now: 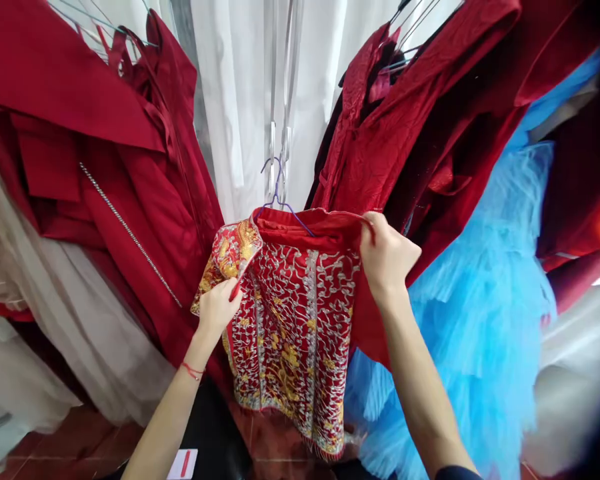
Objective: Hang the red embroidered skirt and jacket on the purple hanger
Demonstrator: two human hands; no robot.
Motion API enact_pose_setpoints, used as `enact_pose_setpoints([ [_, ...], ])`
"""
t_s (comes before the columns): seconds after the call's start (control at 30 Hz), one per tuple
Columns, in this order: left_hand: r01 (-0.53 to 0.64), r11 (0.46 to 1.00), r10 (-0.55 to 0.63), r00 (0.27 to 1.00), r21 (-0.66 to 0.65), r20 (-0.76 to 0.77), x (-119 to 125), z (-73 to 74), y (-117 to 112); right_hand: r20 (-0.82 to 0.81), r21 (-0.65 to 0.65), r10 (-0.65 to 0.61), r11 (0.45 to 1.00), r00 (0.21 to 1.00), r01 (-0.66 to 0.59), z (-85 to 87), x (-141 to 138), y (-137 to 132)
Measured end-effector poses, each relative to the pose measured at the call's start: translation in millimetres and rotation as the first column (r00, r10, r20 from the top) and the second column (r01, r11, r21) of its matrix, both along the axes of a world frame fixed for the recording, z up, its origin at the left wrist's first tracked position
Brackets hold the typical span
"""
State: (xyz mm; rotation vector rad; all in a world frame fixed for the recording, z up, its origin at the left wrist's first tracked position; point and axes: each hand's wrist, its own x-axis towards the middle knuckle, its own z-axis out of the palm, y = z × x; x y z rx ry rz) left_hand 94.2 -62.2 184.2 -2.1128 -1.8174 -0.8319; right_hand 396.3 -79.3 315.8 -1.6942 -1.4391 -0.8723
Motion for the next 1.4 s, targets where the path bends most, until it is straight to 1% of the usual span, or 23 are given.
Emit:
enact_pose_setpoints([
  [0.07, 0.097, 0.994, -0.097, 0.995, -0.043, 0.004, 4.0, -2.4, 13.0, -0.004, 0.030, -0.030, 0.999, 1.000, 0.030, -10.7, -13.3, 3.8],
  [0.17, 0.214, 0.969, -0.217, 0.976, -0.122, -0.013, 5.3, -4.7, 35.1, 0.100, -0.107, 0.015, 0.994, 0.995, -0.004, -36.3, -29.9, 14.5],
  [0.23, 0.289, 0.943, -0.299, 0.953, -0.165, -0.037, 4.0, -2.1, 49.0, 0.100, -0.162, 0.011, 0.987, 0.995, 0.005, -51.2, -35.4, 21.6],
  [0.3, 0.349, 0.926, -0.361, 0.930, -0.146, -0.066, 5.5, 6.9, 59.8, 0.034, -0.168, -0.038, 0.985, 0.999, 0.043, -60.0, -36.6, 25.9],
  [0.37, 0.413, 0.910, -0.414, 0.906, -0.027, -0.086, 15.0, 23.3, 66.5, -0.049, -0.165, -0.062, 0.985, 0.997, 0.053, -63.4, -35.3, 27.1],
  [0.4, 0.455, 0.888, -0.449, 0.889, 0.061, -0.092, 24.0, 33.5, 68.6, -0.098, -0.159, -0.060, 0.986, 0.993, 0.044, -63.8, -34.1, 27.1],
  [0.43, 0.508, 0.848, -0.497, 0.861, 0.151, -0.107, 35.7, 44.4, 70.4, -0.156, -0.147, -0.048, 0.989, 0.987, 0.024, -63.6, -32.6, 26.8],
  [0.5, 0.635, 0.721, -0.606, 0.772, 0.277, -0.191, 65.5, 64.5, 74.7, -0.280, -0.105, 0.016, 0.993, 0.960, -0.047, -61.9, -28.4, 26.3],
  [0.53, 0.690, 0.658, -0.640, 0.724, 0.303, -0.259, 82.1, 72.1, 78.3, -0.327, -0.083, 0.061, 0.992, 0.943, -0.093, -60.4, -25.8, 26.1],
  [0.57, 0.723, 0.623, -0.649, 0.691, 0.300, -0.318, 98.6, 77.3, 83.1, -0.357, -0.066, 0.104, 0.988, 0.928, -0.137, -58.5, -22.9, 25.9],
  [0.6, 0.741, 0.609, -0.647, 0.671, 0.284, -0.362, 114.1, 79.9, 89.4, -0.368, -0.056, 0.136, 0.984, 0.920, -0.168, -55.9, -19.6, 25.5],
  [0.7, 0.750, 0.621, -0.641, 0.654, 0.229, -0.403, 149.7, 74.8, 112.2, -0.328, -0.058, 0.110, 0.989, 0.938, -0.136, -45.1, -9.4, 24.9],
  [0.83, 0.706, 0.664, -0.622, 0.705, 0.247, -0.340, 171.7, 63.8, 132.0, -0.232, -0.043, -0.037, 0.999, 0.972, 0.028, -29.2, -2.6, 28.6],
  [0.9, 0.666, 0.703, -0.587, 0.741, 0.249, -0.326, 177.3, 66.0, 133.3, -0.182, -0.041, -0.096, 0.995, 0.979, 0.090, -23.6, -5.3, 30.9],
  [0.97, 0.645, 0.722, -0.559, 0.757, 0.251, -0.338, 182.4, 72.3, 131.7, -0.159, -0.024, -0.125, 0.992, 0.979, 0.123, -18.9, -11.2, 30.1],
  [1.03, 0.634, 0.727, -0.544, 0.766, 0.263, -0.344, 187.5, 77.9, 130.6, -0.157, 0.017, -0.112, 0.993, 0.981, 0.116, -13.0, -18.1, 24.8],
  [1.1, 0.631, 0.725, -0.544, 0.771, 0.276, -0.331, 190.6, 77.9, 131.8, -0.152, 0.066, -0.082, 0.993, 0.985, 0.093, -4.3, -23.5, 16.6],
  [1.13, 0.634, 0.722, -0.549, 0.769, 0.278, -0.328, 190.2, 74.8, 133.0, -0.145, 0.083, -0.071, 0.993, 0.987, 0.084, 1.0, -25.0, 12.7],
  [1.2, 0.672, 0.683, -0.590, 0.739, 0.287, -0.324, 182.4, 63.6, 136.1, -0.137, 0.104, -0.064, 0.992, 0.988, 0.078, 11.8, -24.4, 7.7],
  [1.27, 0.688, 0.638, -0.635, 0.724, 0.345, -0.270, 163.7, 51.3, 139.7, -0.149, 0.119, -0.062, 0.990, 0.987, 0.080, 19.9, -19.4, 7.6],
  [1.3, 0.655, 0.639, -0.636, 0.745, 0.403, -0.201, 151.0, 47.9, 142.1, -0.157, 0.125, -0.055, 0.989, 0.986, 0.075, 22.2, -15.9, 9.0],
  [1.33, 0.579, 0.663, -0.610, 0.786, 0.475, -0.106, 137.3, 47.6, 145.1, -0.165, 0.132, -0.044, 0.989, 0.985, 0.066, 23.2, -12.2, 10.9],
  [1.4, 0.393, 0.729, -0.515, 0.854, 0.560, 0.070, 111.1, 57.8, 153.5, -0.176, 0.141, -0.012, 0.989, 0.984, 0.037, 22.1, -6.3, 14.7],
])
